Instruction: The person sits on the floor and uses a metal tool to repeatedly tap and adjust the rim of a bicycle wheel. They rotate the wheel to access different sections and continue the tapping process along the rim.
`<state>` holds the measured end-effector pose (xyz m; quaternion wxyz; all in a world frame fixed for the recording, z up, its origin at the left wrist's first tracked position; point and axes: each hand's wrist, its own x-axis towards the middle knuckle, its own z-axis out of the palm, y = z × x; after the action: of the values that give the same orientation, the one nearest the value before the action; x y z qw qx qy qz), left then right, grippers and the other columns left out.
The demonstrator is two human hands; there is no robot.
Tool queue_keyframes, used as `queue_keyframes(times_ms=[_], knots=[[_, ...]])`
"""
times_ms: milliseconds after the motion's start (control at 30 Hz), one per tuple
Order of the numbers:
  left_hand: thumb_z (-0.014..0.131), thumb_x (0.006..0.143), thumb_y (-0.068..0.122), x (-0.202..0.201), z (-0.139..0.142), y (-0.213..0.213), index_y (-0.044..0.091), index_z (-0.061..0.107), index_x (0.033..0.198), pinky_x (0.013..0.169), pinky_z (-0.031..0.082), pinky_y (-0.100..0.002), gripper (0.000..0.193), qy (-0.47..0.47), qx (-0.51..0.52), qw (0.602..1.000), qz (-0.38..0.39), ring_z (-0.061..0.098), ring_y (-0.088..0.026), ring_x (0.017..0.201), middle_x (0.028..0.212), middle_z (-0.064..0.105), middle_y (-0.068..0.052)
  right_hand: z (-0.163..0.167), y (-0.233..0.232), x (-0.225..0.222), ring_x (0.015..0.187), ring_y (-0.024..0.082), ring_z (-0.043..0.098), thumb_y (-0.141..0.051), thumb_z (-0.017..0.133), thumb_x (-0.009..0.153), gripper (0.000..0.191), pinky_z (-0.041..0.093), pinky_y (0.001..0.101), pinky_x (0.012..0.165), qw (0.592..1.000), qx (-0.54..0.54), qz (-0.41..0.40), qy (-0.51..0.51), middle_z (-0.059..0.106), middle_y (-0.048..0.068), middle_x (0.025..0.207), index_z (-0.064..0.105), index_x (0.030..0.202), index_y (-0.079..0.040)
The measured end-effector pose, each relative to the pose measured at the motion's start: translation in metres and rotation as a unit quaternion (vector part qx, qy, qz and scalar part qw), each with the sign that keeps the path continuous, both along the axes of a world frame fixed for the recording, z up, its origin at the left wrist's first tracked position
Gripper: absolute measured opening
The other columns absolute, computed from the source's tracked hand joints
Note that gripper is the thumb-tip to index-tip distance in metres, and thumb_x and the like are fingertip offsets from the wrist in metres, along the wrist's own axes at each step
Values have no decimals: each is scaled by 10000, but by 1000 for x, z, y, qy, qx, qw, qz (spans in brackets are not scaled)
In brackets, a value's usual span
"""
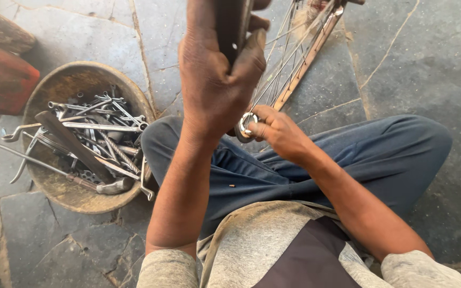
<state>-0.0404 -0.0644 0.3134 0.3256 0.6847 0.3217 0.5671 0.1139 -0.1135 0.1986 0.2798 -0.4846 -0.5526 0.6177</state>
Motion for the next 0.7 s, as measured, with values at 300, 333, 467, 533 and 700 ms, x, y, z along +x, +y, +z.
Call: queue_keyframes(times_ms=[300, 333, 467, 533, 700], knots=[[622, 1062, 35, -6, 2, 10, 50, 495, 1299, 883, 658, -342, 270, 14, -21, 999, 45, 765, -222, 985, 1095, 724, -118, -36, 18, 6, 680, 65, 549, -124, 729, 970, 222, 426, 195, 553, 974, -117, -35, 188, 702, 44, 925, 665, 1145, -2], [619, 1088, 45, -6, 0, 9, 56, 484, 1321, 899, 671, -336, 269, 9, -21, 999, 34, 771, -219, 1008, 1126, 714, -120, -42, 18, 3, 644, 78, 521, -127, 740, 962, 203, 405, 209, 530, 981, -112, -52, 150, 697, 58, 881, 661, 1096, 2], [606, 1019, 160, 17, 0, -2, 84, 395, 1397, 850, 633, -314, 439, 22, -86, 996, 23, 771, -154, 955, 1094, 722, -68, -48, 8, 10, 689, 78, 608, -147, 678, 1020, 119, 496, 230, 621, 994, 91, -16, -57, 718, 46, 813, 689, 973, -39], [696, 929, 230, 47, 6, -15, 86, 418, 1459, 786, 630, -368, 616, 15, -211, 977, -39, 797, -214, 879, 1039, 754, -113, -41, 2, 32, 855, 229, 649, -147, 622, 1061, 179, 545, 333, 725, 912, 385, 16, -141, 685, 172, 958, 633, 1067, 32], [726, 947, 345, 125, 8, -59, 120, 330, 1593, 911, 522, -418, 790, 70, -55, 996, -25, 649, -323, 1030, 1305, 685, -147, -10, -19, 76, 761, 309, 642, -212, 785, 929, 262, 511, 457, 667, 933, -176, -60, -307, 673, 200, 838, 623, 978, -12]])
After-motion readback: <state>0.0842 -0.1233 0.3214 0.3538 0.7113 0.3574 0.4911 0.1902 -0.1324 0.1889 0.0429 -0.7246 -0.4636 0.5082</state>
